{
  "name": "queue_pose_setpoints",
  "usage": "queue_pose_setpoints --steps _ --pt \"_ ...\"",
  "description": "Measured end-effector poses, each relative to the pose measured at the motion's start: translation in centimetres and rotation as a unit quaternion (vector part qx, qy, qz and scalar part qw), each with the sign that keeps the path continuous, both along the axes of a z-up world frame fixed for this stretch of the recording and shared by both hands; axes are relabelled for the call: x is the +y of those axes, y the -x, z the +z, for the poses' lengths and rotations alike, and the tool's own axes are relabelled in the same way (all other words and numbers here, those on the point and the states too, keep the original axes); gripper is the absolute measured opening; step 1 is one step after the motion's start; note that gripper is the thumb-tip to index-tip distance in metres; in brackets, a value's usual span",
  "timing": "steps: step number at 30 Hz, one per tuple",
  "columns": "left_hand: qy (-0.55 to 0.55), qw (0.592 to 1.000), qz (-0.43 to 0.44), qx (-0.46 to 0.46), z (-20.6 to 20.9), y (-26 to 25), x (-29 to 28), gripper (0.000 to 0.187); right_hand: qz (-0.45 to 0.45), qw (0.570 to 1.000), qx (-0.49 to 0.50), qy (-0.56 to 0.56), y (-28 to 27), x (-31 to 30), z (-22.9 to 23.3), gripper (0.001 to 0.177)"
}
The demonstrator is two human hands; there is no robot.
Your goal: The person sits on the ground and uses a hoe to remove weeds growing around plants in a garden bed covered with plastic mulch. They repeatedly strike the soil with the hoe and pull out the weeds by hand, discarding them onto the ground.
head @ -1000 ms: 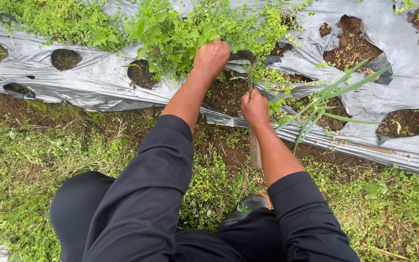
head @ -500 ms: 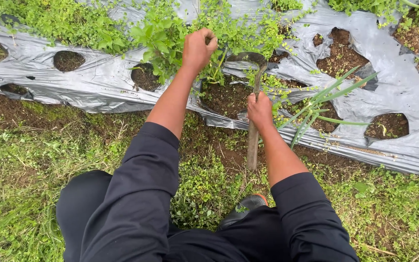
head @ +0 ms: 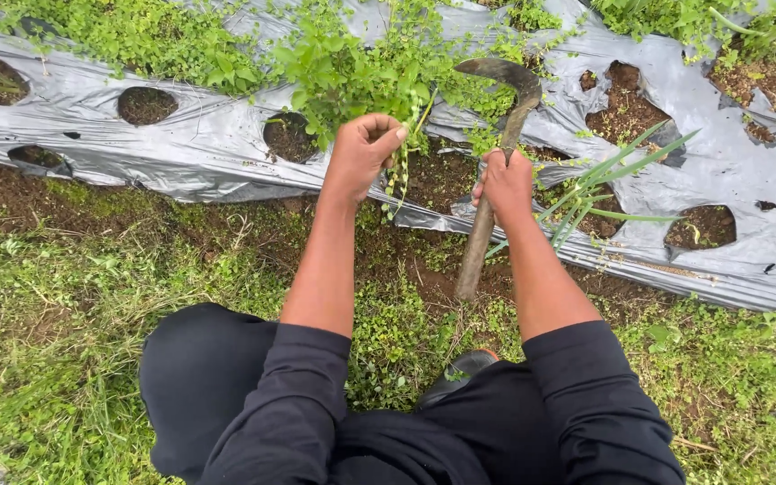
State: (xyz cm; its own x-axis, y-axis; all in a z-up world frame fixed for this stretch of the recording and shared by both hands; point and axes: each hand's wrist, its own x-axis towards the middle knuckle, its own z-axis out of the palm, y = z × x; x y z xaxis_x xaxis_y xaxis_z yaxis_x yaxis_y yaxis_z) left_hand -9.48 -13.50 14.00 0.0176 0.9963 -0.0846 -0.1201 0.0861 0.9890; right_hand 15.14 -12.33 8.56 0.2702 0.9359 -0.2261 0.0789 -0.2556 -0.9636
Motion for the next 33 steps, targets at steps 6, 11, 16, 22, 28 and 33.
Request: queue_pose_setpoints --steps 6,11,16,22,28,33 --pt "0.162 0.964 -0.180 0.114 -1.6 0.5 -8.6 0.016 -0.015 1.000 -0.001 0.026 1.7 -3.5 3.3 0.026" --pt "0.210 0.865 -0.369 0.267 -21.5 -1.9 -14.5 0.017 -0.037 0.997 0.008 0.064 2.4 -7.0 1.4 0.024" --pt "0.212 0.764 -0.449 0.413 -30.9 -3.7 -18.6 0.022 -0.057 0.994 0.013 0.091 3.8 -10.0 -0.1 0.028" --pt "0.198 0.736 -0.468 0.448 -26.0 -4.0 -15.7 0.042 -0.065 0.992 0.002 0.112 4.5 -10.7 -2.0 0.028" --pt "0.074 0.833 -0.228 0.498 -18.7 -4.2 -7.9 0.025 -0.068 0.992 -0.016 0.108 3.8 -9.2 -2.6 0.031" --pt "-0.142 0.821 -0.124 0.539 -13.4 -4.2 0.2 0.009 -0.106 0.988 0.024 0.114 4.8 -7.8 -4.0 0.027"
